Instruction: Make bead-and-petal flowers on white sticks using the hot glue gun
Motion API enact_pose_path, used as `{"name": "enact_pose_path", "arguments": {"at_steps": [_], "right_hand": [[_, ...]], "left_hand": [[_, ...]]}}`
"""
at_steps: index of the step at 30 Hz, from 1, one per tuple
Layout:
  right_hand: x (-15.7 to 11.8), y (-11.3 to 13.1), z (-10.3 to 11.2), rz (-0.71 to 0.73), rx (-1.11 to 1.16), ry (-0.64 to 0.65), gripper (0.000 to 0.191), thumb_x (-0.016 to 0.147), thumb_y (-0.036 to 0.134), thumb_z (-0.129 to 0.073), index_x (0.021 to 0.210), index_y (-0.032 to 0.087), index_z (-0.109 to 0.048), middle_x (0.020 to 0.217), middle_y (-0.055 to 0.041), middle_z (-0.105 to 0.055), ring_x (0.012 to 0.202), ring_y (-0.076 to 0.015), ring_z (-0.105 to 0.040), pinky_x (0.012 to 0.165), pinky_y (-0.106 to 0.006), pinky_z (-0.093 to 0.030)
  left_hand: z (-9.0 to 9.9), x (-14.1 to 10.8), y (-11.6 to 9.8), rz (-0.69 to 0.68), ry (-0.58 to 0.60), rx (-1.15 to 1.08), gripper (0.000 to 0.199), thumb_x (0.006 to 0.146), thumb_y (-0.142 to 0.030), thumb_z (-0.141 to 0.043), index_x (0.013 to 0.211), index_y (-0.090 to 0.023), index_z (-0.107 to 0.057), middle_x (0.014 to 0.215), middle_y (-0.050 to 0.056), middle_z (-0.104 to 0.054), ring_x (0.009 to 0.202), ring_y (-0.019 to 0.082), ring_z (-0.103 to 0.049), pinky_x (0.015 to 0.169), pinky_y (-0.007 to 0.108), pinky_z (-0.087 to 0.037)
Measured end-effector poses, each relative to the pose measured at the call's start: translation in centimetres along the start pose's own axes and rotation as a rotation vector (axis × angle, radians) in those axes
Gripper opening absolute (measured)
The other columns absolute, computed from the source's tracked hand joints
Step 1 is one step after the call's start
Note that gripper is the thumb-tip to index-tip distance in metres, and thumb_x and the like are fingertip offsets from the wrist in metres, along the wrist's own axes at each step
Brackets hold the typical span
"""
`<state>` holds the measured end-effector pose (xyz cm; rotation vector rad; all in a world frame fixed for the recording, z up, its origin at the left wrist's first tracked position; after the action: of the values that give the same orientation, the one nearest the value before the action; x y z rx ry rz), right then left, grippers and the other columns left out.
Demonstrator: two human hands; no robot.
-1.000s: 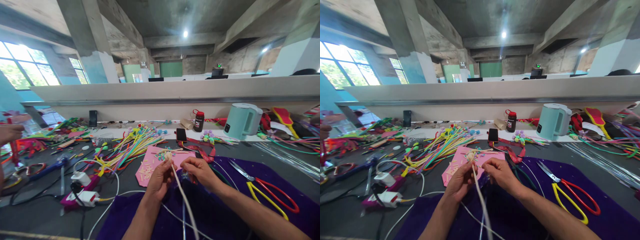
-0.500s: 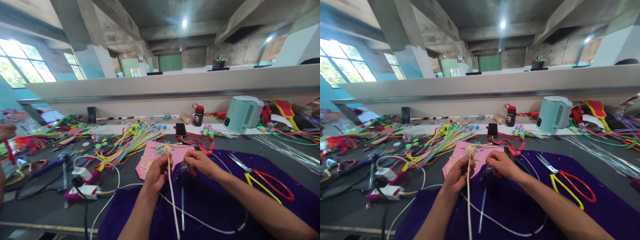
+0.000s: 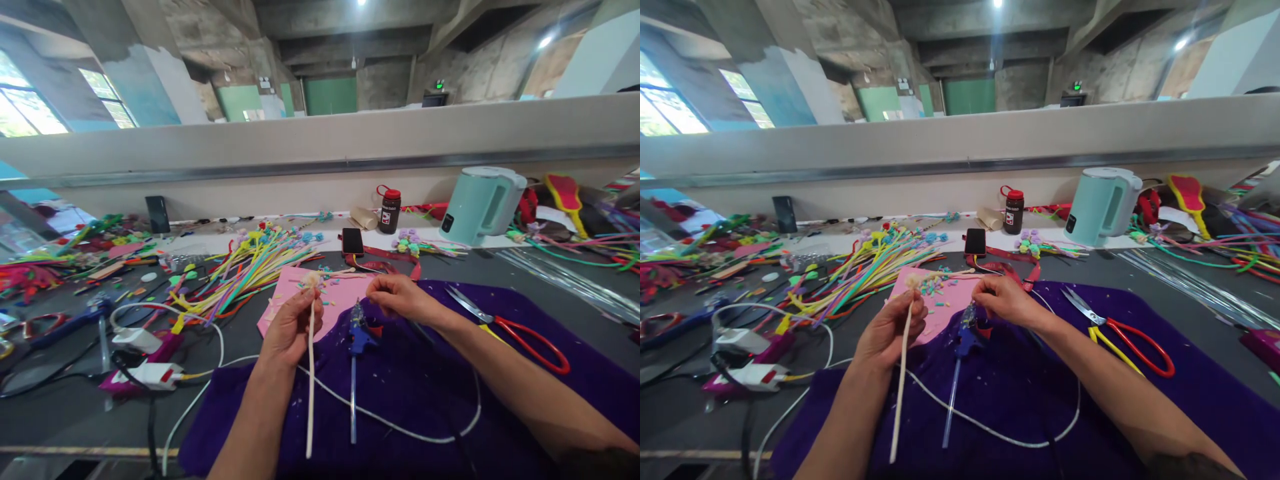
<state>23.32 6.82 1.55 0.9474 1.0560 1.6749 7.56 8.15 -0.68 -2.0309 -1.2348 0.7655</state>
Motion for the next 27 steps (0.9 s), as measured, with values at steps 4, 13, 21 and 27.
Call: {"name": "enact_pose_path", "arguments": {"at_steps": [4, 13, 21, 27], "right_hand": [[0.1, -0.2, -0.2, 0.037, -0.05, 0.008, 0.004, 0.072, 0.016, -0.048, 0.074, 0.018, -0.051, 0.055, 0.0061, -0.048, 0.043, -0.0062, -0.046, 0.041, -0.016, -0.035], [-0.7, -1.0, -2.0, -0.015, -0.372, 0.247, 0.016, 0.076, 0.03, -0.051, 0.081, 0.017, -0.058, 0.067, 0.0006, -0.059, 0.055, -0.0113, -0.053, 0.049, -0.021, -0.037], [-2.6, -1.2, -5.0, 0.028, -1.192, 0.316, 0.046, 0.06, 0.052, -0.062, 0.086, 0.014, -0.059, 0.085, -0.0101, -0.06, 0.069, -0.0237, -0.057, 0.054, -0.028, -0.034], [-2.8, -1.5, -4.5, -0.013, -1.109, 0.281, 0.03, 0.065, 0.035, -0.06, 0.088, 0.016, -0.057, 0.084, -0.0063, -0.06, 0.071, -0.0197, -0.057, 0.056, -0.026, -0.033]], "left_hand": [[0.5, 0.0, -1.1, 0.0, -0.044, 0.081, 0.018, 0.062, -0.022, -0.066, 0.073, -0.011, -0.058, 0.049, -0.003, -0.052, 0.038, 0.003, -0.041, 0.031, 0.011, -0.026], [3.7, 1.5, -0.5, 0.002, -0.126, 0.136, 0.017, 0.061, -0.021, -0.066, 0.072, -0.012, -0.057, 0.048, -0.004, -0.053, 0.034, 0.002, -0.04, 0.031, 0.012, -0.027], [3.7, 1.0, -0.8, -0.024, -0.094, 0.101, 0.018, 0.063, -0.024, -0.066, 0.074, -0.013, -0.058, 0.05, -0.005, -0.053, 0.035, 0.002, -0.039, 0.03, 0.011, -0.024], [4.4, 0.7, -1.6, -0.066, -0.152, 0.099, 0.018, 0.063, -0.023, -0.065, 0.077, -0.013, -0.058, 0.058, -0.001, -0.061, 0.034, 0.002, -0.043, 0.029, 0.011, -0.027]]}}
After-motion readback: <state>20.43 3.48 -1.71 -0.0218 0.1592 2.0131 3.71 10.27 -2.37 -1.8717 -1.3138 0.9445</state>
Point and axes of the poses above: each hand's wrist, its own x-axis towards the middle knuckle, its own z-axis out of the back of the hand, y = z × x, the point moved 9 cm from there along x, towards the middle knuckle
